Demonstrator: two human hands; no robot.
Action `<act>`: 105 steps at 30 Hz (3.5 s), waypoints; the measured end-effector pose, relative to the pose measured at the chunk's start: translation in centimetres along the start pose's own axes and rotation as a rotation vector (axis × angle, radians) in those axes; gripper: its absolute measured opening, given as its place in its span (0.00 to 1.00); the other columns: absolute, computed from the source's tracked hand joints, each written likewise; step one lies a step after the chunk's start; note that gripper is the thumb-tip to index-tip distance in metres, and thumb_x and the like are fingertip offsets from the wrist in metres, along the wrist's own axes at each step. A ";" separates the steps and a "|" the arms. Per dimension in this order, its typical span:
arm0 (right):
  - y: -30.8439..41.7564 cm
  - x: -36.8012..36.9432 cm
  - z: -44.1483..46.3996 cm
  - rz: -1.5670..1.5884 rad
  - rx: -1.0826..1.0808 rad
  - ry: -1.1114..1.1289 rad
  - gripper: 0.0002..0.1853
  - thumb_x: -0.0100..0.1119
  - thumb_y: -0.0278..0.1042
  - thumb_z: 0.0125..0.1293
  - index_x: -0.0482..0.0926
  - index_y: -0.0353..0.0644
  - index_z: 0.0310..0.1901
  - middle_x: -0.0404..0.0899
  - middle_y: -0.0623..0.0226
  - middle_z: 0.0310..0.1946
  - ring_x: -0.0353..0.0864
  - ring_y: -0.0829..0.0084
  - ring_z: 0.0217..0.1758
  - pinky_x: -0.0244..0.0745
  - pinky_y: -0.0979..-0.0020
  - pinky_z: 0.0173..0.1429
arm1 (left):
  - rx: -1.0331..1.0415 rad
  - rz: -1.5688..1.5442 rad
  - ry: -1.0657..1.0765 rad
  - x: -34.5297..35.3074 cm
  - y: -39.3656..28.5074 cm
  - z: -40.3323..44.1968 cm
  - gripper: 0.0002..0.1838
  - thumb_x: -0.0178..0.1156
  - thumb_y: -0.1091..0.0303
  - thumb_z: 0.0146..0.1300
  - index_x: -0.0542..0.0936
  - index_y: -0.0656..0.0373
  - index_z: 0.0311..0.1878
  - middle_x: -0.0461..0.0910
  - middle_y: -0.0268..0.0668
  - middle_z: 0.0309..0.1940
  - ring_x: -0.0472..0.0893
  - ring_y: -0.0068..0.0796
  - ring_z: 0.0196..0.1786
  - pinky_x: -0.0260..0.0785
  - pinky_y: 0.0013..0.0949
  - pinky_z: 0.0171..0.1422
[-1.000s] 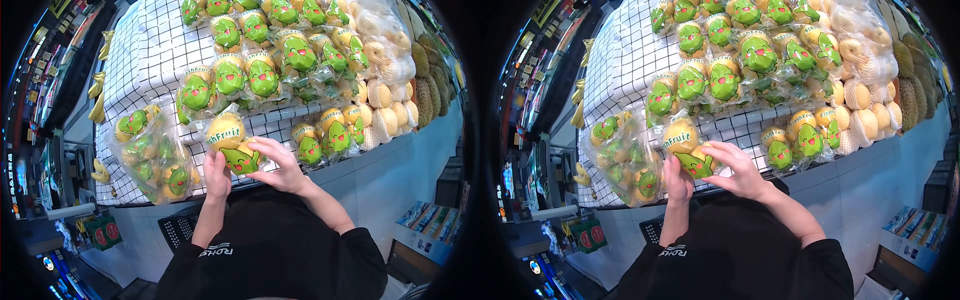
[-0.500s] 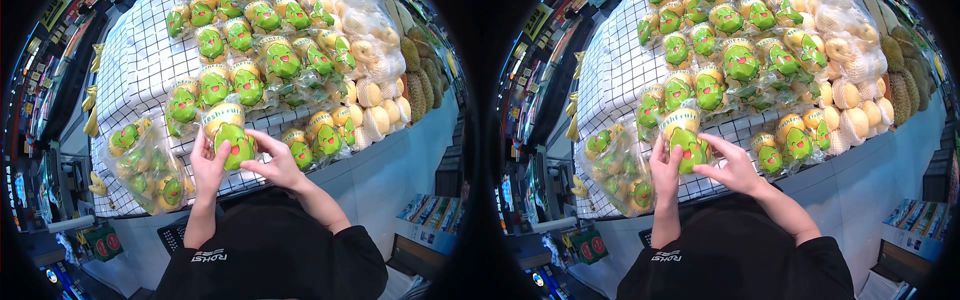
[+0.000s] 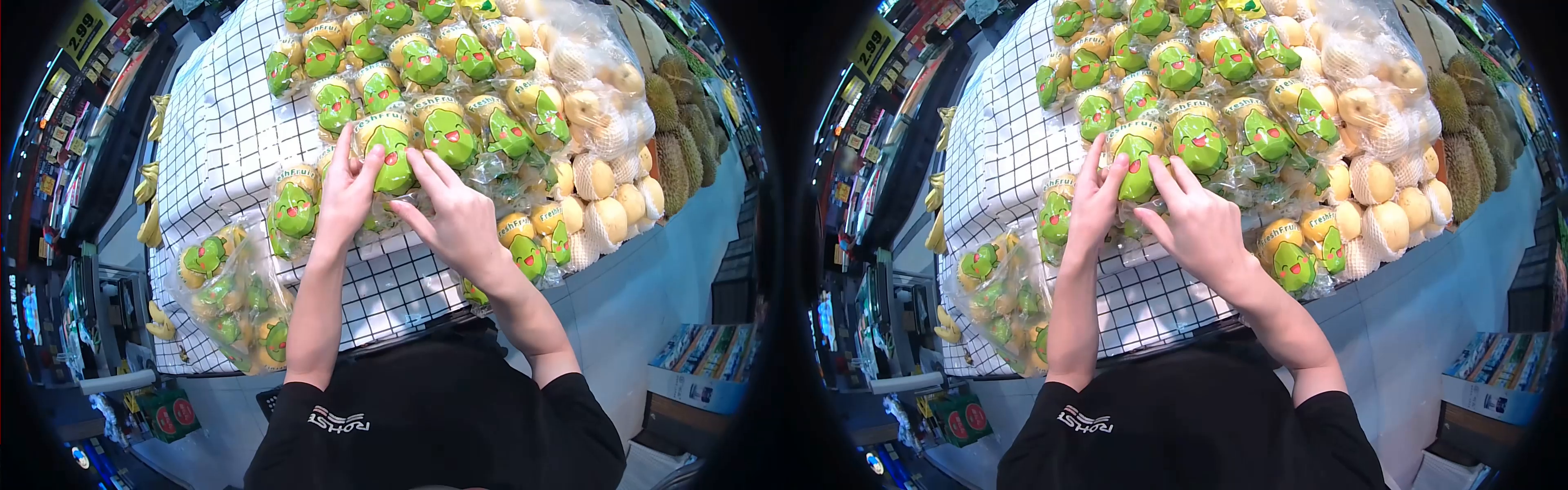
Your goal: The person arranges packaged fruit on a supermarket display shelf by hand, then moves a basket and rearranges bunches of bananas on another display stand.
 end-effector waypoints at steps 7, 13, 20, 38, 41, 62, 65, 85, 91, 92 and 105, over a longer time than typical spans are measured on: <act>-0.5 0.2 0.7 -0.185 -0.102 0.044 0.28 0.68 0.46 0.63 0.76 0.49 0.64 0.79 0.53 0.59 0.87 0.59 0.34 0.82 0.65 0.37 | 0.042 0.477 -0.052 -0.1 -1.7 0.5 0.36 0.61 0.55 0.70 0.63 0.69 0.72 0.77 0.39 0.24 0.75 0.23 0.27 0.68 0.31 0.31; -0.9 1.1 1.3 -0.193 -0.086 -0.006 0.25 0.70 0.45 0.61 0.80 0.50 0.60 0.79 0.52 0.59 0.88 0.62 0.33 0.82 0.67 0.35 | -0.012 0.608 -0.033 -0.4 -1.9 1.6 0.37 0.62 0.52 0.68 0.67 0.69 0.70 0.76 0.40 0.18 0.77 0.30 0.23 0.69 0.36 0.31; -0.5 0.8 1.2 -0.209 -0.177 -0.044 0.28 0.70 0.46 0.59 0.78 0.47 0.60 0.78 0.50 0.59 0.87 0.63 0.31 0.80 0.69 0.31 | 0.114 0.545 -0.181 -0.5 -1.5 1.1 0.32 0.68 0.56 0.64 0.75 0.68 0.65 0.79 0.38 0.20 0.77 0.22 0.22 0.70 0.30 0.30; 0.3 1.4 0.9 -0.176 -0.112 -0.035 0.29 0.71 0.39 0.60 0.77 0.48 0.64 0.75 0.51 0.63 0.84 0.69 0.24 0.81 0.69 0.32 | 0.233 0.541 -0.094 -1.5 -1.0 1.4 0.23 0.63 0.60 0.68 0.78 0.65 0.61 0.80 0.43 0.20 0.79 0.29 0.22 0.70 0.34 0.31; 1.6 1.2 0.7 -0.009 -0.113 -0.071 0.30 0.71 0.38 0.59 0.75 0.42 0.64 0.75 0.46 0.63 0.88 0.60 0.36 0.83 0.67 0.38 | 0.188 0.579 -0.114 -2.7 -1.7 2.1 0.22 0.63 0.60 0.67 0.80 0.65 0.59 0.81 0.43 0.21 0.79 0.27 0.22 0.71 0.32 0.32; 1.1 0.9 1.9 0.250 -0.246 0.023 0.23 0.72 0.23 0.56 0.80 0.33 0.55 0.76 0.45 0.62 0.87 0.71 0.32 0.82 0.72 0.38 | -0.175 0.481 -0.334 -15.8 -0.6 21.9 0.35 0.75 0.45 0.47 0.83 0.69 0.47 0.84 0.40 0.39 0.83 0.30 0.37 0.75 0.35 0.46; 1.2 0.9 2.0 0.236 -0.210 0.035 0.23 0.72 0.31 0.57 0.81 0.35 0.54 0.78 0.45 0.59 0.88 0.57 0.42 0.83 0.66 0.43 | -0.194 0.138 -0.411 -15.3 -1.3 20.9 0.24 0.72 0.49 0.53 0.83 0.62 0.40 0.83 0.38 0.33 0.83 0.28 0.35 0.76 0.35 0.37; 1.9 1.2 7.1 0.968 0.127 0.093 0.38 0.60 0.35 0.72 0.53 0.27 0.75 0.71 0.54 0.66 0.73 0.71 0.64 0.71 0.70 0.66 | 0.258 -0.376 -0.197 0.2 -6.4 -0.3 0.37 0.65 0.64 0.68 0.56 0.64 0.73 0.76 0.50 0.60 0.78 0.32 0.59 0.72 0.32 0.62; 1.7 0.7 5.9 1.232 0.262 0.269 0.34 0.59 0.34 0.73 0.57 0.26 0.72 0.76 0.59 0.59 0.76 0.75 0.60 0.73 0.72 0.63 | 0.137 -0.376 -0.041 -1.2 -5.3 -0.9 0.35 0.59 0.61 0.73 0.58 0.68 0.75 0.76 0.47 0.61 0.75 0.31 0.63 0.68 0.36 0.68; 1.5 1.2 5.8 1.166 0.247 0.272 0.34 0.60 0.35 0.72 0.58 0.26 0.72 0.78 0.59 0.57 0.77 0.74 0.59 0.73 0.71 0.63 | 0.098 -0.337 -0.057 -1.4 -5.3 -0.9 0.35 0.60 0.63 0.72 0.58 0.69 0.74 0.77 0.46 0.59 0.77 0.29 0.60 0.70 0.34 0.64; 0.3 0.9 14.6 0.040 -0.053 0.221 0.41 0.63 0.52 0.65 0.61 0.36 0.73 0.80 0.37 0.51 0.81 0.46 0.55 0.75 0.56 0.59 | 0.047 -0.003 -0.117 -2.5 -6.4 9.5 0.44 0.65 0.60 0.68 0.52 0.75 0.75 0.82 0.49 0.48 0.82 0.26 0.47 0.74 0.26 0.47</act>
Point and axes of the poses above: each hand's wrist, its own z-axis towards the middle knuckle, its own x-axis out of the palm, y = z × x, the point moved 1 cm from there along z, towards the middle knuckle
